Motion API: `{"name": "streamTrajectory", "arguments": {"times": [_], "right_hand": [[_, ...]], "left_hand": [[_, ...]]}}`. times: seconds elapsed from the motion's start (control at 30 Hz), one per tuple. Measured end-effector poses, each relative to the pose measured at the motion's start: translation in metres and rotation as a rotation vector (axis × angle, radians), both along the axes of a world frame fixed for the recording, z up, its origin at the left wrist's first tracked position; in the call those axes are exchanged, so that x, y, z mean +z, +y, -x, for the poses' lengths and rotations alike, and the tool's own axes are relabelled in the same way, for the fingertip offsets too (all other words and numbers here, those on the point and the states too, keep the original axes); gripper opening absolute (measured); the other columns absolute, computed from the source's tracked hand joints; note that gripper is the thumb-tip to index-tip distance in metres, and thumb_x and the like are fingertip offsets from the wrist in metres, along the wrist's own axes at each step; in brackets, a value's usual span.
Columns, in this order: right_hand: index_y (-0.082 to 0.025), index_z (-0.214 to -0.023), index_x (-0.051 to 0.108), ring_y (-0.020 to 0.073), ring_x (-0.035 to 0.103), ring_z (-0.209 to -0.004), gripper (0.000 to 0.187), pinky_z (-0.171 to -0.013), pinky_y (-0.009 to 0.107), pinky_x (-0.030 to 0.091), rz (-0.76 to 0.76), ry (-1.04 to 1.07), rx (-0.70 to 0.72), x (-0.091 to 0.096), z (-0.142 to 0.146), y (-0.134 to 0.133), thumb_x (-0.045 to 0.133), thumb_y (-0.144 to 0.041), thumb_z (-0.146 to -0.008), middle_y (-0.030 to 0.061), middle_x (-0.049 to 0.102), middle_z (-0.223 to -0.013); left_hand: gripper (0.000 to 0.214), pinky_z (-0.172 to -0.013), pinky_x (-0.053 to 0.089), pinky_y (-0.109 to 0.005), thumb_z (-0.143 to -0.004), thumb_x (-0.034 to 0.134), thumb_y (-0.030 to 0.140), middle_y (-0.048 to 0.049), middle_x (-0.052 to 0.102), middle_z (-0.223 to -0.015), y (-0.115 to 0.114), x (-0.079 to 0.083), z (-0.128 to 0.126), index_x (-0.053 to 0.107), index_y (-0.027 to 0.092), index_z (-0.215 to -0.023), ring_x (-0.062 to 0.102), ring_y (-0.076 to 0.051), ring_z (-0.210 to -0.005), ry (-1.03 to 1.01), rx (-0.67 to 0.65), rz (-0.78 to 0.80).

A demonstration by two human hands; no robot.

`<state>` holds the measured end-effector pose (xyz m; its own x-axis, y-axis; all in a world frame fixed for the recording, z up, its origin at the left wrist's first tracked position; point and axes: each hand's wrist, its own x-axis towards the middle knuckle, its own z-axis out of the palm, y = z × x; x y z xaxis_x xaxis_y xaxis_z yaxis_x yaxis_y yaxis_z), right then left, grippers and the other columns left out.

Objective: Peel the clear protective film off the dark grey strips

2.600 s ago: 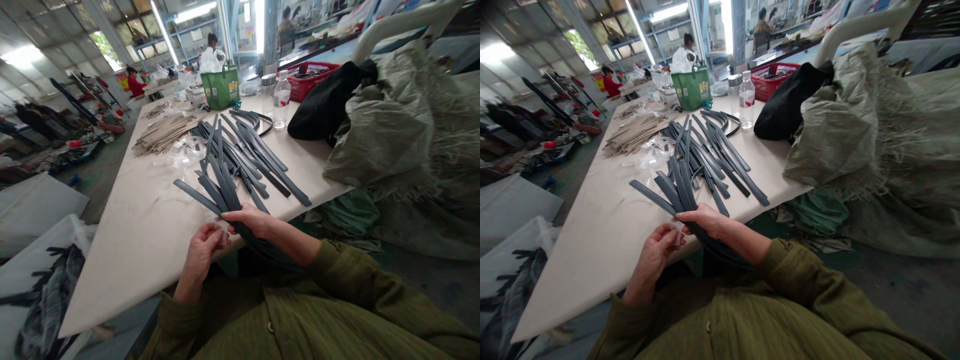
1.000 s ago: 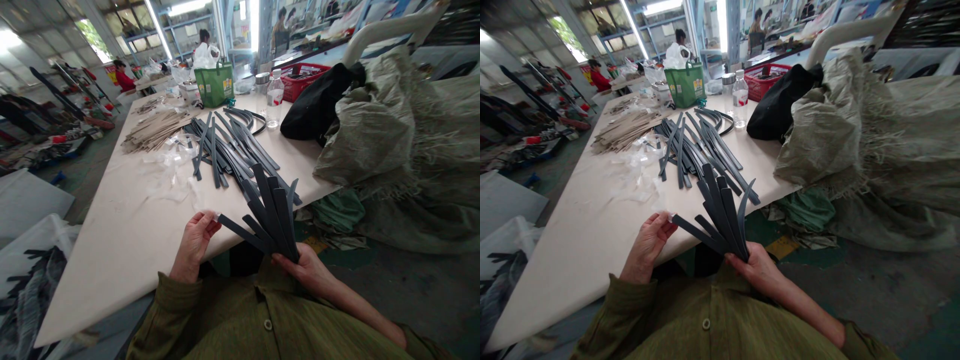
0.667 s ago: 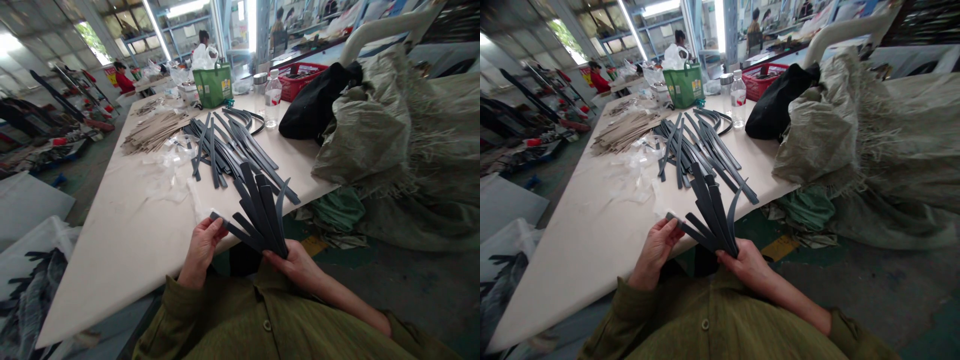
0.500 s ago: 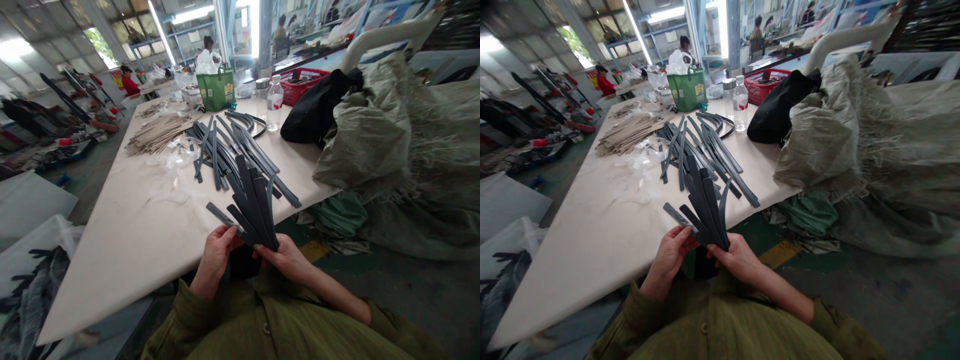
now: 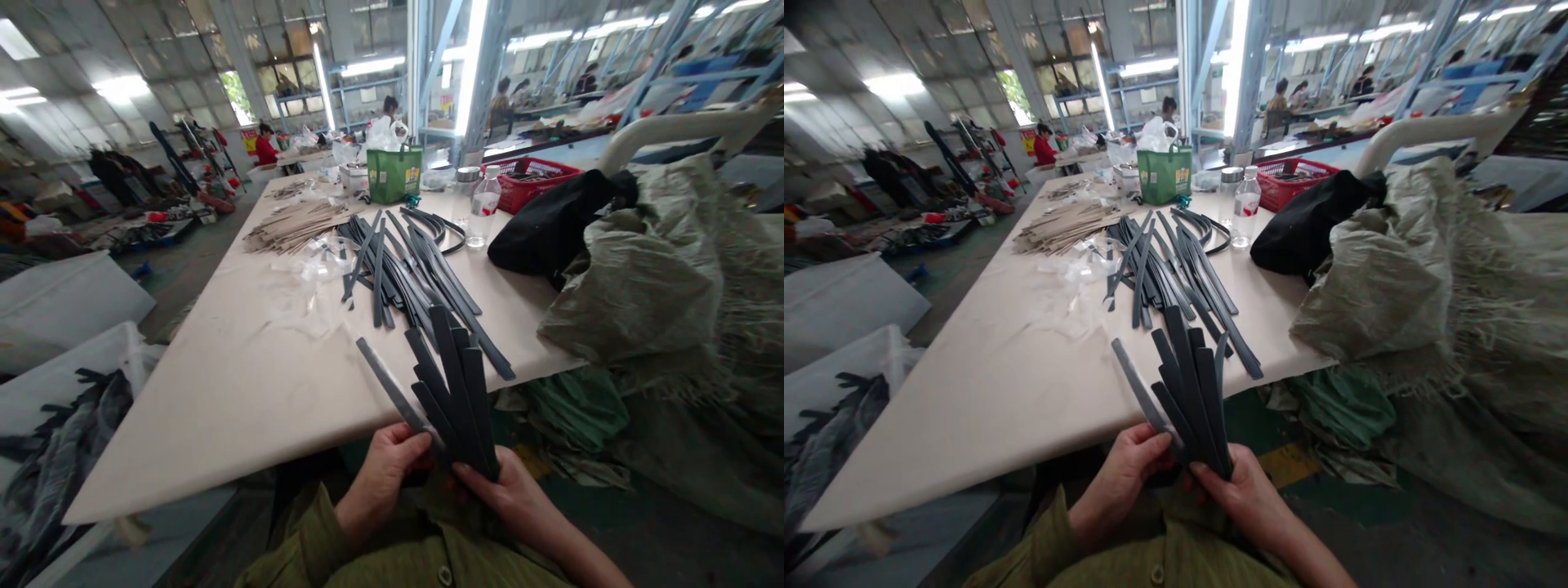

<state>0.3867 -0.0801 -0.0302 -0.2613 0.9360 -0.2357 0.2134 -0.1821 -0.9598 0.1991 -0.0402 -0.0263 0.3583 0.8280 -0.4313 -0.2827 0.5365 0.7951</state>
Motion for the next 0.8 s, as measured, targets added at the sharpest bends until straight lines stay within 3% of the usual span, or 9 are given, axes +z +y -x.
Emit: {"name": "streamTrajectory", "arguments": {"times": [0.13, 0.27, 0.4, 0.5, 0.63, 0.73, 0.8], "right_hand": [[-0.013, -0.071, 0.07, 0.02, 0.058, -0.06, 0.059, -0.056, 0.027, 0.045, 0.01, -0.094, 0.074, -0.02, -0.026, -0.024, 0.053, -0.068, -0.085, 0.006, 0.064, -0.064], [-0.014, -0.067, 0.07, 0.0212, 0.059, -0.06, 0.061, -0.057, 0.028, 0.046, -0.055, -0.215, 0.032, -0.038, -0.038, -0.04, 0.05, -0.069, -0.086, 0.0063, 0.064, -0.064], [-0.013, -0.067, 0.068, 0.0202, 0.058, -0.056, 0.062, -0.052, 0.027, 0.045, -0.059, -0.173, -0.002, -0.031, -0.024, -0.031, 0.048, -0.069, -0.086, 0.0069, 0.064, -0.061], [-0.014, -0.07, 0.069, 0.0212, 0.06, -0.057, 0.062, -0.054, 0.027, 0.048, -0.056, -0.14, 0.021, -0.028, -0.028, -0.033, 0.048, -0.07, -0.086, 0.0074, 0.066, -0.063], [-0.018, -0.07, 0.071, 0.0239, 0.064, -0.063, 0.054, -0.059, 0.028, 0.053, -0.098, -0.213, -0.049, -0.045, -0.053, -0.054, 0.052, -0.067, -0.085, 0.0067, 0.069, -0.069], [-0.019, -0.067, 0.071, 0.0238, 0.063, -0.058, 0.056, -0.055, 0.028, 0.052, -0.139, -0.243, -0.055, -0.052, -0.058, -0.059, 0.05, -0.067, -0.086, 0.0065, 0.068, -0.063], [-0.018, -0.068, 0.072, 0.0234, 0.063, -0.057, 0.057, -0.055, 0.028, 0.052, -0.188, -0.228, -0.02, -0.044, -0.049, -0.05, 0.048, -0.067, -0.087, 0.0066, 0.068, -0.061]], "left_hand": [[0.038, -0.07, 0.044, -0.026, -0.067, 0.083, 0.042, -0.0081, 0.071, -0.082, -0.001, -0.002, 0.0, 0.076, 0.011, -0.087, 0.059, -0.015, -0.07, 0.0, 0.063, 0.004], [0.037, -0.069, 0.045, -0.027, -0.065, 0.083, 0.042, -0.0084, 0.071, -0.079, -0.011, -0.008, -0.006, 0.077, 0.01, -0.082, 0.06, -0.016, -0.069, -0.001, -0.045, 0.022], [0.035, -0.066, 0.046, -0.029, -0.06, 0.086, 0.037, -0.0068, 0.07, -0.07, -0.023, -0.013, -0.015, 0.078, 0.009, -0.079, 0.06, -0.016, -0.062, -0.004, -0.173, 0.066], [0.034, -0.074, 0.049, -0.031, -0.064, 0.084, 0.036, -0.0089, 0.074, -0.079, -0.023, -0.01, -0.013, 0.079, 0.011, -0.087, 0.065, -0.019, -0.071, -0.047, -0.124, 0.01], [0.029, -0.076, 0.049, -0.029, -0.068, 0.082, 0.037, -0.0083, 0.075, -0.083, -0.019, -0.006, -0.006, 0.08, 0.014, -0.086, 0.066, -0.02, -0.076, 0.015, -0.063, -0.063], [0.031, -0.076, 0.05, -0.03, -0.065, 0.084, 0.039, -0.0075, 0.075, -0.081, -0.022, -0.007, -0.009, 0.08, 0.014, -0.085, 0.066, -0.021, -0.077, 0.04, -0.158, -0.061], [0.034, -0.078, 0.05, -0.032, -0.065, 0.084, 0.04, -0.0083, 0.075, -0.081, -0.024, -0.005, -0.011, 0.08, 0.013, -0.086, 0.066, -0.021, -0.076, 0.007, -0.249, -0.056]]}}
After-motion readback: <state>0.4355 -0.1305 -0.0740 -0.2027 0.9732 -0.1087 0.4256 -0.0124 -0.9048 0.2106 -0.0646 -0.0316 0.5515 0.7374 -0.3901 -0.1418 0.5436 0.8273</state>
